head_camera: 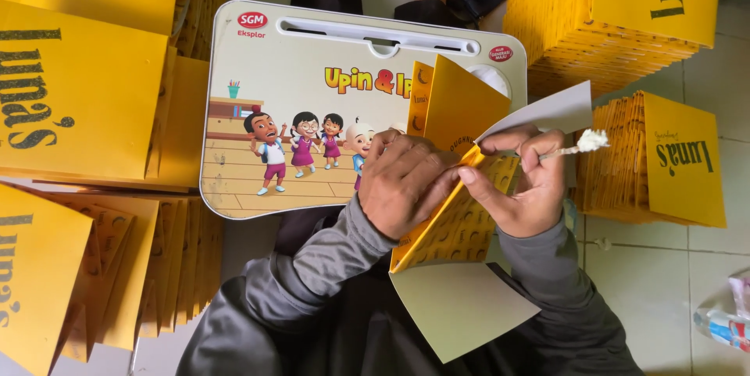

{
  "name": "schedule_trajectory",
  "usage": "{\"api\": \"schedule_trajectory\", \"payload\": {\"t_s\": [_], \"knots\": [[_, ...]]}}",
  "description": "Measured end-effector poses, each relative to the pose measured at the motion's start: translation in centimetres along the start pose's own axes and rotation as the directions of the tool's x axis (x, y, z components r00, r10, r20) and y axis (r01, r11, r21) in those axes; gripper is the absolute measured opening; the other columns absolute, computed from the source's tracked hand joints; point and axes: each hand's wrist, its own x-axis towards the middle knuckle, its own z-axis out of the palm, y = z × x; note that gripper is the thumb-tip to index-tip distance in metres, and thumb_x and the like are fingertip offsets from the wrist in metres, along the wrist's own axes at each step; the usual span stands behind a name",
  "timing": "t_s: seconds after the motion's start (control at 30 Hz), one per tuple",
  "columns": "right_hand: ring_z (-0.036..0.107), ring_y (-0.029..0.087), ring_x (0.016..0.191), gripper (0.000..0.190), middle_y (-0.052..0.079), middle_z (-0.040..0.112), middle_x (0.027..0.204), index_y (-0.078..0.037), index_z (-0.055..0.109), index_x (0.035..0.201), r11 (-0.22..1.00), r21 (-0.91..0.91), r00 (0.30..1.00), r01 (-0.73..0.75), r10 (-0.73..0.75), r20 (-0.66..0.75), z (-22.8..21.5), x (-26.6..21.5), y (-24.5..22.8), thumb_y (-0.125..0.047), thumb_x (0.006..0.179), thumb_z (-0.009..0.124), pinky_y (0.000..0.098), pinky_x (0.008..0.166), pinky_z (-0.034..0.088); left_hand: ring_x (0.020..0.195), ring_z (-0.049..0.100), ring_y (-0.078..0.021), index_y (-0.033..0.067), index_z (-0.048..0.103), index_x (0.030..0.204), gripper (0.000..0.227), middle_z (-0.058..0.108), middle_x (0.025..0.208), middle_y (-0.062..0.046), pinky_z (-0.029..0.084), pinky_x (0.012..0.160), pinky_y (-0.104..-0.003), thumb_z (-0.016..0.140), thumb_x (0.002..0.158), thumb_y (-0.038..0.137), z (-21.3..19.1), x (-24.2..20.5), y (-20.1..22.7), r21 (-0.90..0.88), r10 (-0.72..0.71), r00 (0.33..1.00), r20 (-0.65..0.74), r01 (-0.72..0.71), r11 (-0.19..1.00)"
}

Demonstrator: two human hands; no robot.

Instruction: Applying glue to cardboard flaps and folding them to assemble product boxes.

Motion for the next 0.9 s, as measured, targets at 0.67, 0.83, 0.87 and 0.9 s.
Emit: {"api": "schedule_trajectory", "payload": {"t_s": [0.67, 0.83, 0.87, 0.9], "knots": [[0.066, 0.029, 0.084, 0.052, 0.021, 0.070, 0.088, -0.009, 0.031, 0.089, 0.991, 0.115, 0.994, 0.070, -0.059, -0.096, 0.7, -1.8, 0.2, 0.012, 0.083, 0.078, 0.0358, 0.076, 0.050, 0.063, 0.068, -0.0303, 0.0043, 0.065, 0.079, 0.011, 0.065, 0.065, -0.012, 0.056, 0.081, -0.042, 0.072, 0.088, 0.001, 0.4, -1.5, 1.2, -0.123, -0.117, 0.992, 0.043, 0.121, 0.985], [0.065, 0.028, 0.084, 0.035, 0.019, 0.071, 0.089, -0.004, 0.048, 0.087, 0.986, 0.112, 0.989, 0.121, -0.110, -0.097, 1.0, -1.4, -0.4, 0.009, 0.083, 0.080, 0.0352, 0.077, 0.051, 0.060, 0.064, -0.0258, 0.0087, 0.068, 0.080, 0.017, 0.064, 0.064, -0.008, 0.053, 0.083, -0.040, 0.065, 0.097, 0.013, 0.6, -1.6, 0.9, -0.157, -0.103, 0.993, 0.062, 0.111, 0.981], [0.066, 0.028, 0.085, 0.025, 0.018, 0.072, 0.090, -0.001, 0.058, 0.087, 0.988, 0.104, 0.990, 0.112, -0.103, -0.093, 1.0, -1.2, -0.8, 0.006, 0.082, 0.082, 0.0338, 0.079, 0.052, 0.061, 0.063, -0.0268, 0.0102, 0.066, 0.079, 0.022, 0.062, 0.066, -0.008, 0.052, 0.083, -0.040, 0.063, 0.099, 0.019, 0.7, -1.7, 0.7, -0.161, -0.079, 0.995, 0.055, 0.087, 0.983], [0.066, 0.028, 0.085, 0.025, 0.018, 0.072, 0.090, -0.001, 0.058, 0.087, 0.989, 0.101, 0.990, 0.110, -0.101, -0.095, 0.9, -1.0, -1.1, 0.006, 0.082, 0.082, 0.0338, 0.079, 0.052, 0.061, 0.063, -0.0268, 0.0102, 0.066, 0.079, 0.022, 0.062, 0.066, -0.008, 0.052, 0.083, -0.040, 0.063, 0.099, 0.019, 0.7, -1.7, 0.6, -0.164, -0.078, 0.995, 0.057, 0.087, 0.983]]}}
